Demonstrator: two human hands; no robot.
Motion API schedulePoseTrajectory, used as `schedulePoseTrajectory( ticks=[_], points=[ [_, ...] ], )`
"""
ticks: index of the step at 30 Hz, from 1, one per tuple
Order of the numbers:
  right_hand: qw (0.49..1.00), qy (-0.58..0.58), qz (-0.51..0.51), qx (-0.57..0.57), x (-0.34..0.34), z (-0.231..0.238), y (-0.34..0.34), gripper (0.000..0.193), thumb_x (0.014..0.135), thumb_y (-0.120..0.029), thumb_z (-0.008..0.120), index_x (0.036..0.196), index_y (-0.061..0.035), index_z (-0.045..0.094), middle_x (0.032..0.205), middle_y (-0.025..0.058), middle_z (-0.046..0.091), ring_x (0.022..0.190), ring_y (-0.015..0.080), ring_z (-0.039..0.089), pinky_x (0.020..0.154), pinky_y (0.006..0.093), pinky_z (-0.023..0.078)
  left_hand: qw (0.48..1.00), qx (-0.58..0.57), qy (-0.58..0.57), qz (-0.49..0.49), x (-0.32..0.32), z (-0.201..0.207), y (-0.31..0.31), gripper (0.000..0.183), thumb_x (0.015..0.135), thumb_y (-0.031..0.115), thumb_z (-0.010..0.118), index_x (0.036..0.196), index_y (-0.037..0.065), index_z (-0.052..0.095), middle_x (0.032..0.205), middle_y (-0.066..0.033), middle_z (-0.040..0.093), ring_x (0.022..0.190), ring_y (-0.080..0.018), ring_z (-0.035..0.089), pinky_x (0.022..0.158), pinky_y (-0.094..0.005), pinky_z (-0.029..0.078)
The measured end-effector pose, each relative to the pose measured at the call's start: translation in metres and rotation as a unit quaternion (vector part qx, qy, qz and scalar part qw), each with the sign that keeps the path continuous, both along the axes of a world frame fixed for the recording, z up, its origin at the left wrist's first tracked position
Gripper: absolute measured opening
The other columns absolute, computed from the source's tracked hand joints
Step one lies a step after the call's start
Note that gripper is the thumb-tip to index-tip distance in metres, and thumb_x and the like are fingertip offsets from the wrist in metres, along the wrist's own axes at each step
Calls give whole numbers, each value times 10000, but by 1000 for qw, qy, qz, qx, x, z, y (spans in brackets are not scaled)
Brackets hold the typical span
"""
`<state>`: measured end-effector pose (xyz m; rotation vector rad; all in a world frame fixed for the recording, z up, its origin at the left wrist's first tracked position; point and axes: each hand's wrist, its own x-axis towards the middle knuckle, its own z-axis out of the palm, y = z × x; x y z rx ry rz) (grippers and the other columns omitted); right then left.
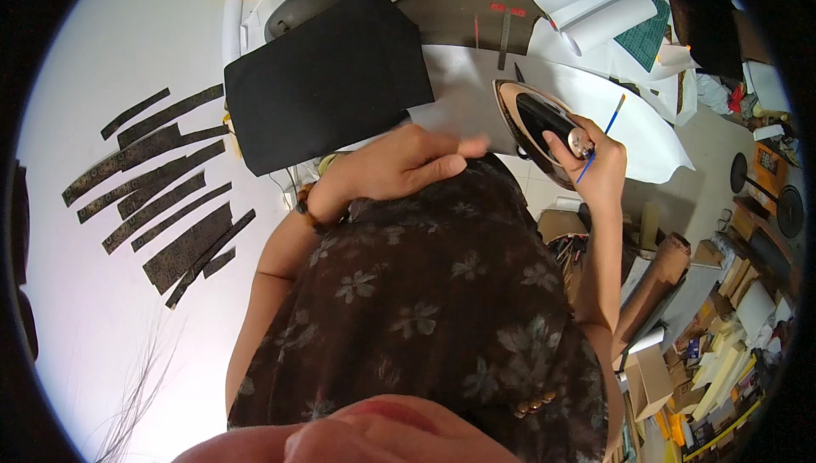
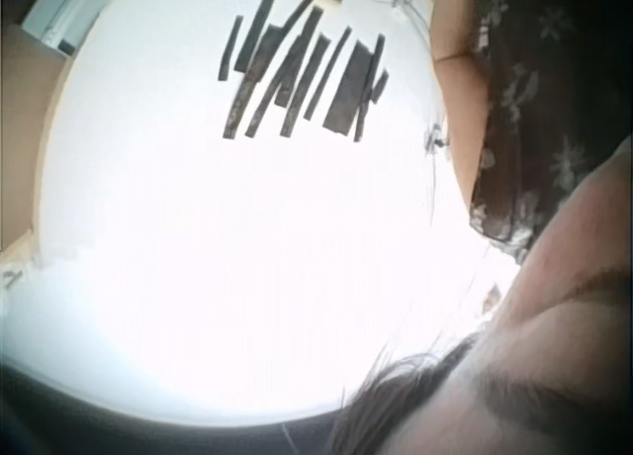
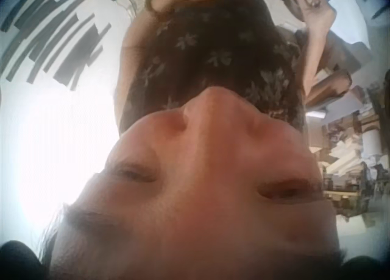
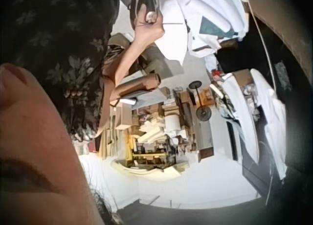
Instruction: The person applies glue to a black fabric strip and uses a brush to spread it along the edge of a lampshade frame. They then iron the glued area to secure the fabric and trim excess material with scissors.
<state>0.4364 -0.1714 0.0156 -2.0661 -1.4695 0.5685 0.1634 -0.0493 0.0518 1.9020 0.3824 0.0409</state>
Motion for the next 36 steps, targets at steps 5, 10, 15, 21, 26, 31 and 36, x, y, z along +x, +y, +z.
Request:
schedulePoseTrajectory(
  ticks=[5,10,15,21,26,31,36],
  points=[
    [999,0,-35,7,-23,-1,-7,375,769,-240,815,979,40,683,589,66,548,515,98,482,525,228,433,922,219,-29,319,-34,0,87,144,833,134,731,897,23,666,753,-70,667,704,-124,618,649,-238,495],
    [998,22,-53,1,-47,4,-9,362,766,-236,817,980,26,689,690,112,670,600,125,629,616,252,509,967,217,83,107,-35,1,149,276,786,226,788,774,10,616,646,-38,603,592,-111,546,574,-255,447],
    [994,13,-99,-31,-63,9,-16,368,768,-265,814,994,4,703,741,129,706,665,151,690,661,273,538,978,185,80,58,-22,-15,184,303,793,260,792,699,54,591,574,-5,552,505,-84,500,479,-228,407],
    [991,-2,-118,-60,-76,16,-17,345,798,-203,787,1034,24,682,734,116,695,684,99,648,665,257,522,988,149,17,-24,-21,-20,190,308,789,246,795,672,86,560,537,27,512,471,-55,495,439,-189,395],
    [992,-2,-125,-29,-81,12,-15,378,777,-270,805,1014,4,696,724,118,697,656,134,670,654,268,531,993,118,21,-19,-16,-15,193,279,793,208,789,694,72,566,540,22,522,458,-58,505,435,-194,408],
    [992,-22,-118,-35,-82,10,-13,404,767,-320,814,1006,-12,705,663,95,664,599,132,639,628,278,525,979,201,8,18,-12,-10,198,138,852,85,702,813,26,584,617,-31,579,538,-96,518,510,-227,421],
    [996,-20,-83,-17,-82,48,11,407,778,-304,811,1035,-10,696,691,83,659,617,84,582,618,255,499,948,142,-89,269,-27,-13,179,180,869,125,671,771,15,568,556,-57,563,469,-120,517,457,-280,415]
  ],
)
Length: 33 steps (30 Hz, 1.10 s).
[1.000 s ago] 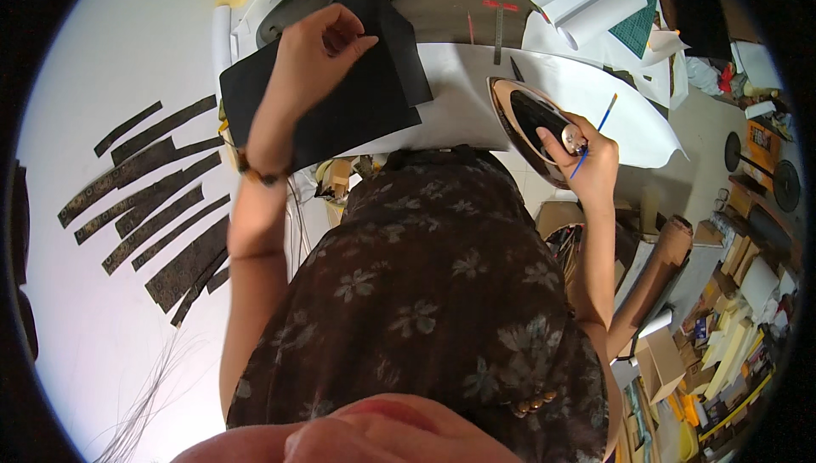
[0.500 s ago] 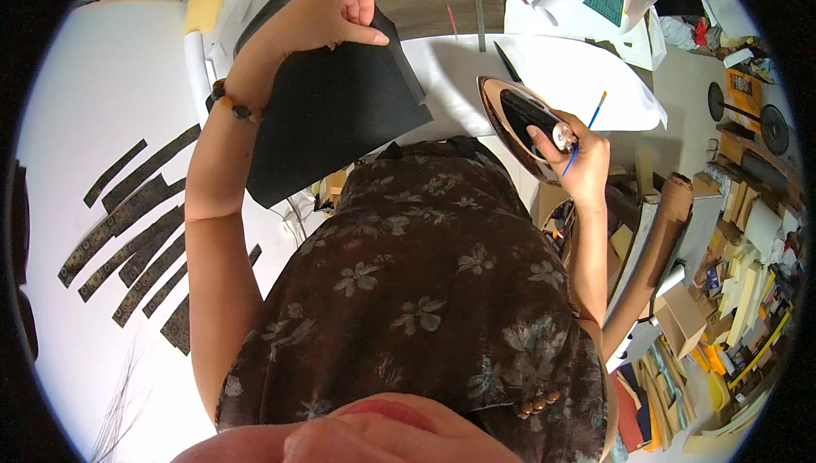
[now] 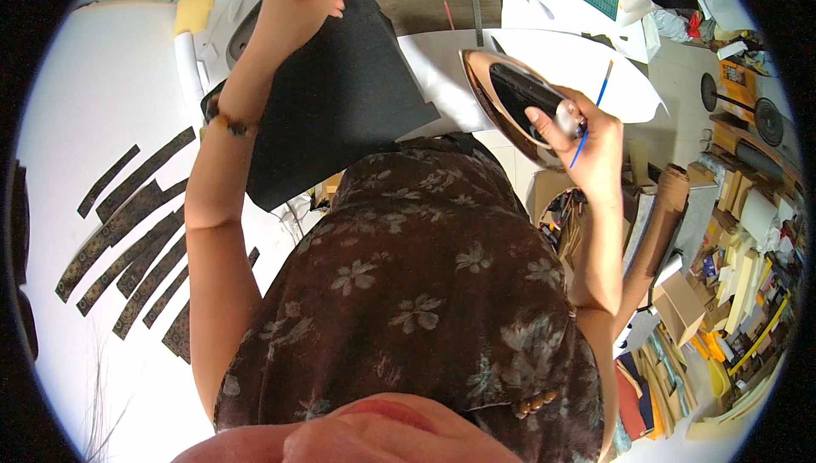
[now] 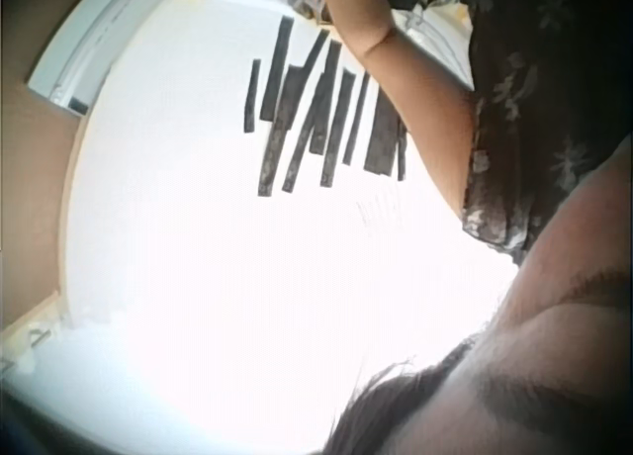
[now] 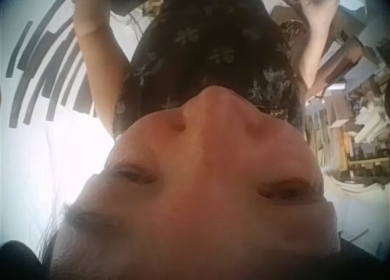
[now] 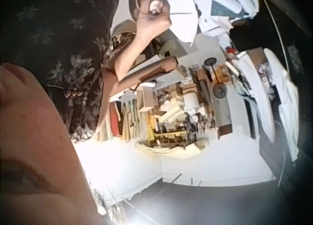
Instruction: The person applies glue to a black fabric strip and uses a brush to spread it along the edge of a lampshade frame. They then iron the glued area to secure the fabric and trim excess material with scissors.
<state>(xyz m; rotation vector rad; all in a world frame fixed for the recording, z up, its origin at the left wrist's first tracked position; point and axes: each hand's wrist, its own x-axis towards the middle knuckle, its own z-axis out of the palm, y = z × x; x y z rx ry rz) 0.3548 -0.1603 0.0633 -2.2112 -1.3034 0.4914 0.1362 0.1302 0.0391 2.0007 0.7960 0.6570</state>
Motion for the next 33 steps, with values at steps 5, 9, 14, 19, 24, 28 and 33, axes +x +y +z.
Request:
schedulePoseTrajectory(
  ticks=[5,9,14,19,24,28,33],
  points=[
    [979,-35,200,27,-12,69,70,396,773,-294,793,1060,-44,683,741,96,683,666,201,674,630,293,516,992,85,-70,58,-49,-24,-22,203,911,33,539,1108,-1,573,995,-115,618,898,-179,622,804,-315,515],
    [914,-115,386,39,-42,88,130,341,776,-390,754,837,-72,649,676,109,652,673,314,659,630,410,519,967,-64,-175,174,-84,-14,-57,261,876,-58,455,1111,3,551,1094,-103,610,957,-170,586,865,-288,458],
    [855,-136,498,52,-75,85,194,360,758,-379,736,758,-35,630,616,149,607,611,333,629,584,414,503,923,-101,-255,269,-109,-27,-88,267,822,-111,411,1046,29,450,968,-121,546,781,-166,522,686,-292,447],
    [836,-165,523,-18,-78,85,209,419,757,-431,710,723,-23,619,609,183,610,637,371,639,598,449,519,916,-117,-257,285,-107,-35,-89,282,843,-86,427,1097,24,373,988,-125,511,780,-167,524,675,-287,455],
    [855,-163,488,-57,-47,82,204,411,773,-438,720,733,-41,620,598,138,611,604,346,636,587,420,525,917,-128,-225,303,-110,-32,-91,261,851,-69,424,1093,18,384,975,-125,511,775,-165,525,670,-283,459],
    [910,-77,407,-30,19,66,203,350,747,-317,793,690,-37,590,566,100,550,493,228,537,526,321,450,919,-123,-239,287,-108,-34,-90,248,854,-58,424,1088,17,394,964,-126,516,767,-163,521,669,-278,457],
    [914,-149,375,30,5,108,202,348,754,-268,782,659,-27,552,537,81,454,490,208,476,520,298,417,921,-128,-225,290,-100,-31,-88,249,850,-60,421,1085,16,400,952,-124,518,761,-159,512,669,-275,449]
  ],
)
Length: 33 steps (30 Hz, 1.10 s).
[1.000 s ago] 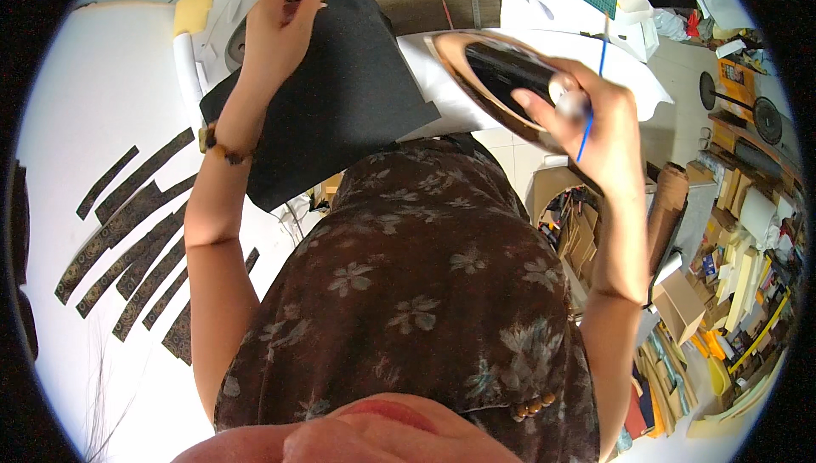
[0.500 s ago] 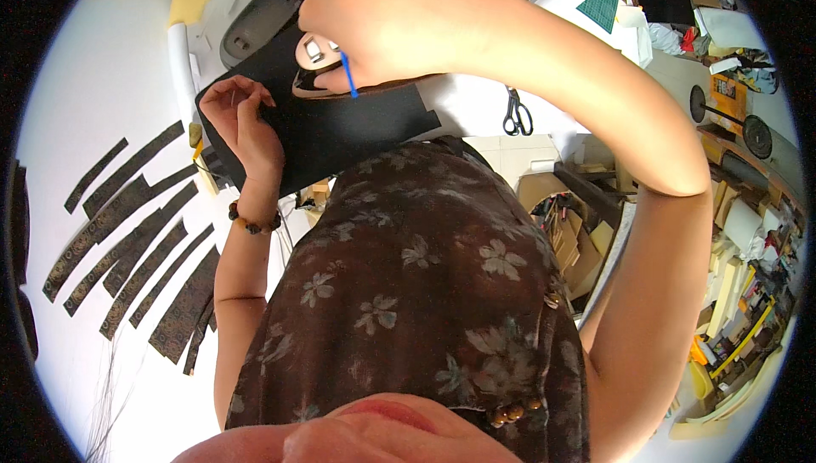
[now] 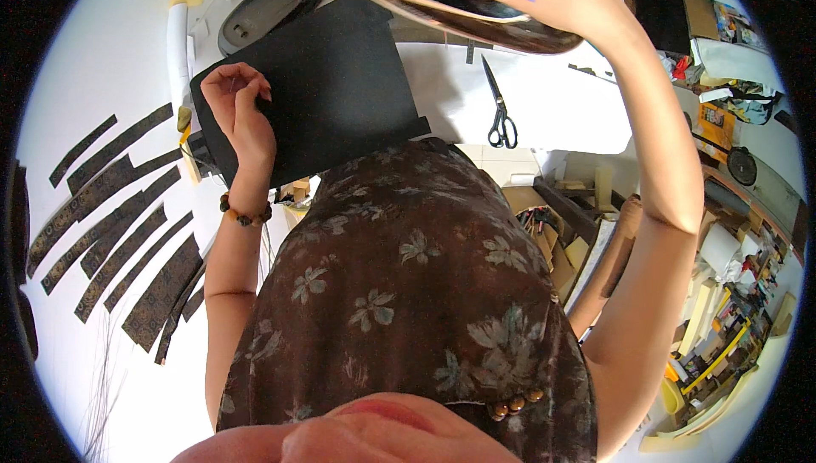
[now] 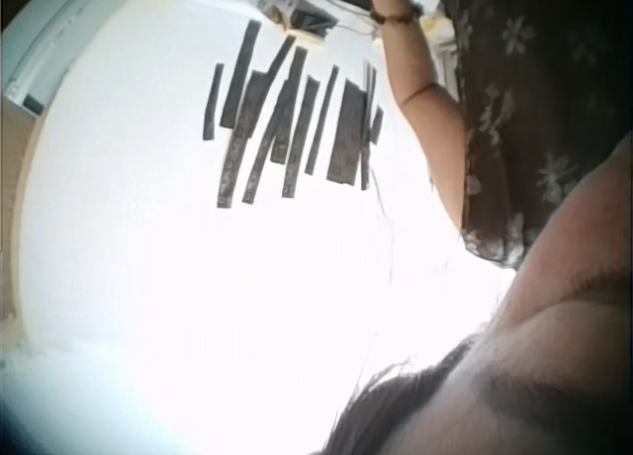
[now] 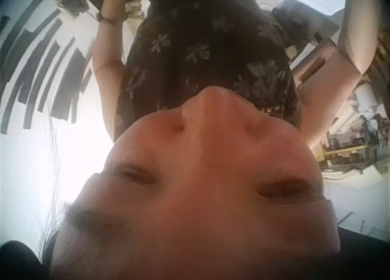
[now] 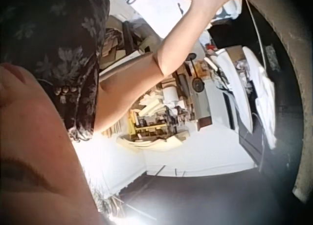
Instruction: The person applies glue to a black fabric strip and uses a brush to spread it along the edge of a lampshade frame. They then iron the glued area to secure the fabric and trim excess material with scissors.
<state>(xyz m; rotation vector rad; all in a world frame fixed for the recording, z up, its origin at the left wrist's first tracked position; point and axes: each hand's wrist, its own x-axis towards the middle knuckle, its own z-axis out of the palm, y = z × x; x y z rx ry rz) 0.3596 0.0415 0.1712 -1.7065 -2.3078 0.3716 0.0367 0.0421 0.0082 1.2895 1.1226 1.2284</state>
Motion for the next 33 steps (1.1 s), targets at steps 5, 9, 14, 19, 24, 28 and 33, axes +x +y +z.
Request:
schedulePoseTrajectory(
  ticks=[5,9,14,19,24,28,33],
  points=[
    [988,74,134,-36,-63,-14,25,306,759,-339,744,737,-47,652,643,172,622,638,369,633,625,411,520,1000,8,11,24,-5,0,-3,246,850,-58,423,1081,24,409,948,-119,518,754,-156,507,671,-266,437],
    [991,54,126,-15,-65,-27,26,323,748,-347,753,713,-50,632,624,164,615,631,374,630,607,410,517,1000,6,5,25,-5,-2,-4,243,854,-51,430,1083,29,419,948,-113,519,758,-147,503,671,-258,425],
    [990,70,118,26,-17,-62,9,325,804,-296,782,778,-24,606,614,54,523,535,168,515,551,287,428,1000,3,29,0,-4,0,-5,234,862,-37,442,1086,30,437,941,-98,526,763,-136,504,672,-255,420],
    [985,157,-23,-67,47,-116,-22,313,838,-282,760,954,-5,673,707,25,605,687,62,528,654,230,457,1000,5,24,-2,-4,0,-6,230,868,-30,445,1089,31,450,935,-94,538,765,-133,511,668,-250,422],
    [960,272,-41,-39,40,-88,-21,290,860,-284,745,958,-15,700,679,-17,600,692,50,579,638,225,475,1000,16,26,-10,-3,-3,-4,224,865,-32,448,1080,26,459,926,-92,544,771,-132,517,665,-247,422],
    [945,326,-5,4,1,-78,-3,328,790,-178,801,656,-39,535,595,-71,330,567,42,301,499,240,237,1000,5,15,-9,5,-5,-4,224,858,-33,454,1074,24,463,925,-91,547,776,-133,520,666,-250,423],
    [958,284,16,37,22,-118,-16,314,858,-253,730,1057,-17,675,654,-37,544,564,29,433,505,197,353,999,7,22,-30,13,0,-8,231,851,-26,459,1077,24,463,949,-99,559,776,-138,530,674,-256,429]
  ],
)
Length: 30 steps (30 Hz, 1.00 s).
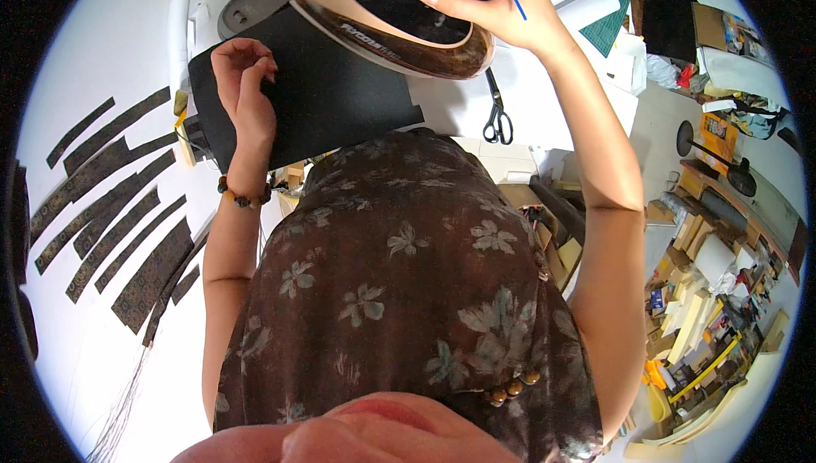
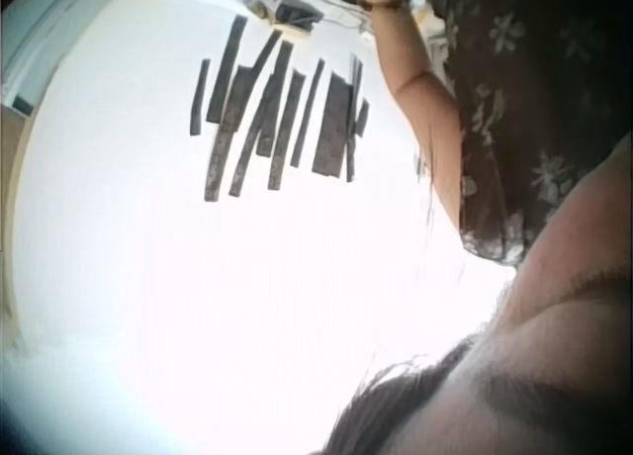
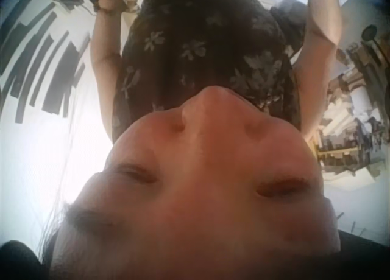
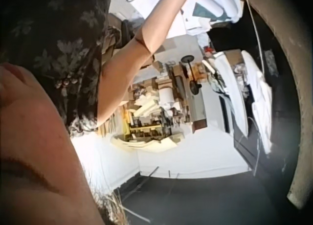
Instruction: The person applies glue to a black fabric strip and uses a brush to spread it along the edge of a lampshade frame. They then iron the glued area to secure the fabric and trim excess material with scissors.
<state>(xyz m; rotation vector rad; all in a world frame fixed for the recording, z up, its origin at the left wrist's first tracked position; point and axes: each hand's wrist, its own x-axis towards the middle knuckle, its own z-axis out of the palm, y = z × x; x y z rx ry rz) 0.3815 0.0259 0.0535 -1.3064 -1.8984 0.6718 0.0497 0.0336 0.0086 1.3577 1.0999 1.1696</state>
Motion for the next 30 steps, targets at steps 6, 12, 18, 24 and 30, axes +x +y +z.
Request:
schedulePoseTrajectory(
  ticks=[6,12,18,24,30],
  points=[
    [967,162,-71,-184,21,-41,-39,261,863,-226,746,1038,-38,700,647,-60,539,519,20,444,451,194,346,1000,4,18,6,0,0,0,230,851,-30,455,1076,19,464,960,-106,565,781,-142,542,685,-253,439],
    [988,123,17,-89,11,20,-22,405,866,-294,697,1128,12,651,606,4,550,490,61,485,469,205,406,999,5,36,1,0,-3,3,228,849,-40,452,1067,25,474,958,-100,573,788,-133,547,684,-243,436],
    [983,167,22,-72,7,-10,-28,314,837,-188,763,1088,-18,681,789,19,655,633,52,546,532,196,427,999,24,38,-4,2,-4,2,225,848,-36,459,1063,27,480,951,-89,580,778,-121,540,663,-229,417],
    [979,181,-5,-97,10,-14,-42,348,817,-193,781,1099,-11,687,820,5,657,684,63,553,603,214,464,999,23,45,-2,7,-4,2,230,844,-23,468,1069,23,473,937,-85,589,769,-118,537,659,-225,411],
    [994,108,-13,-20,7,-33,-49,359,795,-222,800,1054,2,692,718,0,634,669,50,563,607,213,479,999,29,46,2,2,-5,2,210,853,-13,469,1061,20,481,928,-85,595,763,-118,539,664,-226,417]
  ],
)
